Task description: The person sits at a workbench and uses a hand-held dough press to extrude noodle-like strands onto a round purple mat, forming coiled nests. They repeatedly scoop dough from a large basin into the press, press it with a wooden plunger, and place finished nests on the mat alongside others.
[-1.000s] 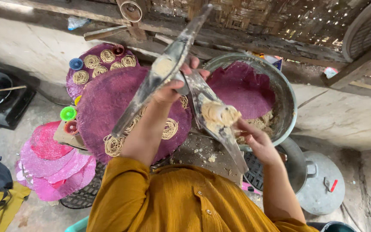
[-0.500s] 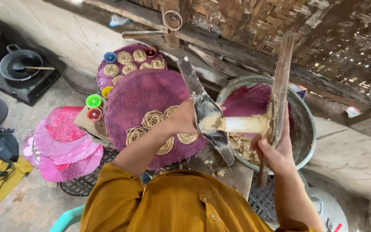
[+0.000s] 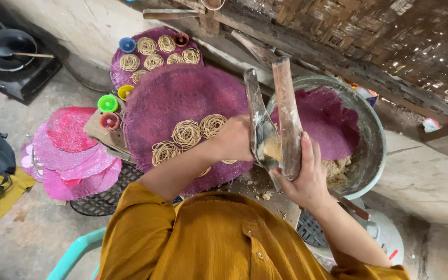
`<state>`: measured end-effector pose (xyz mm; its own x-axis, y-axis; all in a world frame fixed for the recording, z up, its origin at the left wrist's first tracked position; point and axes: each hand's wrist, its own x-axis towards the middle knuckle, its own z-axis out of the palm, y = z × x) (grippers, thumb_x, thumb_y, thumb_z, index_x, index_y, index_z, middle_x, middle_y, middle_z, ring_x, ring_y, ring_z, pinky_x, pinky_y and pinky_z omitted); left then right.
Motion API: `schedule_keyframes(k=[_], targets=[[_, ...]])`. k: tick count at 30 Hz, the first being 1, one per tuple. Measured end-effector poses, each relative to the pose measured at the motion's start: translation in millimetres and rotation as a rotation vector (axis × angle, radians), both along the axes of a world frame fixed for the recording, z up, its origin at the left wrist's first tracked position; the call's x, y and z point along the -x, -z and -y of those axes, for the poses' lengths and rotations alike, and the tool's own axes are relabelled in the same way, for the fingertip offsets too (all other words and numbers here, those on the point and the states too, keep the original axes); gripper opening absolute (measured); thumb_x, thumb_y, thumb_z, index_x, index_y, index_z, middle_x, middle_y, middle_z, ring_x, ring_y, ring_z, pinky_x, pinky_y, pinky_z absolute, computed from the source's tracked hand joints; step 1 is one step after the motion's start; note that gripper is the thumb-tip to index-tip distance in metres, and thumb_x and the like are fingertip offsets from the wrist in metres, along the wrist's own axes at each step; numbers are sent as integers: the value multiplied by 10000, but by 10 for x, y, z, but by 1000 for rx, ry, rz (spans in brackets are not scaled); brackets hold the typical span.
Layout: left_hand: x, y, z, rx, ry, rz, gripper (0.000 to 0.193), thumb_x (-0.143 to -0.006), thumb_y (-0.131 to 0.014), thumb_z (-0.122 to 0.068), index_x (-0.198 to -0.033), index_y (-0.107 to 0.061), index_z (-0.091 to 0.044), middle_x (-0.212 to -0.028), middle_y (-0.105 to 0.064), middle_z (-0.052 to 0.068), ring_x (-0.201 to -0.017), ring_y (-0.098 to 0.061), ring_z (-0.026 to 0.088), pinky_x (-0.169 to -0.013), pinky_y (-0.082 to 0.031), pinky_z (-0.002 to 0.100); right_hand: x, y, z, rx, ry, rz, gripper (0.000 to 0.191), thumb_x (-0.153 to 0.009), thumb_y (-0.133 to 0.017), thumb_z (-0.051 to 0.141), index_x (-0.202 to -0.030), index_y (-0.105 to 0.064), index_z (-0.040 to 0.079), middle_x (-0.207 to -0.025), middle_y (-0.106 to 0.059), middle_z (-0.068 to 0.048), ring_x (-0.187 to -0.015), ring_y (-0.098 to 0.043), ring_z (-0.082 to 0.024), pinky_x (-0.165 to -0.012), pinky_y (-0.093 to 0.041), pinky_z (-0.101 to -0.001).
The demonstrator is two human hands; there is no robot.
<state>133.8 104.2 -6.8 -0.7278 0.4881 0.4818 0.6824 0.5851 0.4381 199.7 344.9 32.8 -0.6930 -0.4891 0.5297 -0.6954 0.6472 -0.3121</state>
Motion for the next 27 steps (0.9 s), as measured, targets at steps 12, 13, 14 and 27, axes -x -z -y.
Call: schedule_keyframes(k=[12, 13, 14, 27], targets=[[809, -586, 395, -939, 1037, 670, 1028, -845, -828, -212, -1669, -221, -120, -1712, -268, 89, -1606, -265, 266, -1375, -222, 454, 450, -70, -419, 733, -576, 1529, 1266, -690, -887, 648, -1556, -325, -85, -1346, -530, -297, -1145, -618, -371, -999, -509, -463], [925, -725, 459, -1147, 1213, 785, 1002, -886, -831, -100, -1678, -217, -137, -1692, -271, 60, -1583, -263, 249, -1370, -193, 440, 452, -67, -462, 772, -595, 1618, 1285, -689, -884, 662, -1577, -327, -81, -1357, -522, -298, -1147, -613, -379, -1016, -497, -469], [964, -813, 506, -1159, 1255, 760, 1009, -890, -817, -109, -1683, -195, -166, -1679, -301, 59, -1573, -280, 243, -1348, -227, 441, 453, -72, -512, 811, -612, 1706, 1304, -689, -881, 677, -1597, -328, -77, -1369, -514, -299, -1149, -609, -387, -1034, -486, -475], [1540, -417, 514, -1702, 800, 862, 928, -936, -540, -720, -1622, -295, -145, -998, -590, 55, -1017, -627, 254, -996, -536, 447, 1275, 71, -735, 481, -354, 1590, 1084, -762, -732, 715, -1540, -427, 25, -1387, -576, -233, -1167, -599, -349, -957, -505, -479]])
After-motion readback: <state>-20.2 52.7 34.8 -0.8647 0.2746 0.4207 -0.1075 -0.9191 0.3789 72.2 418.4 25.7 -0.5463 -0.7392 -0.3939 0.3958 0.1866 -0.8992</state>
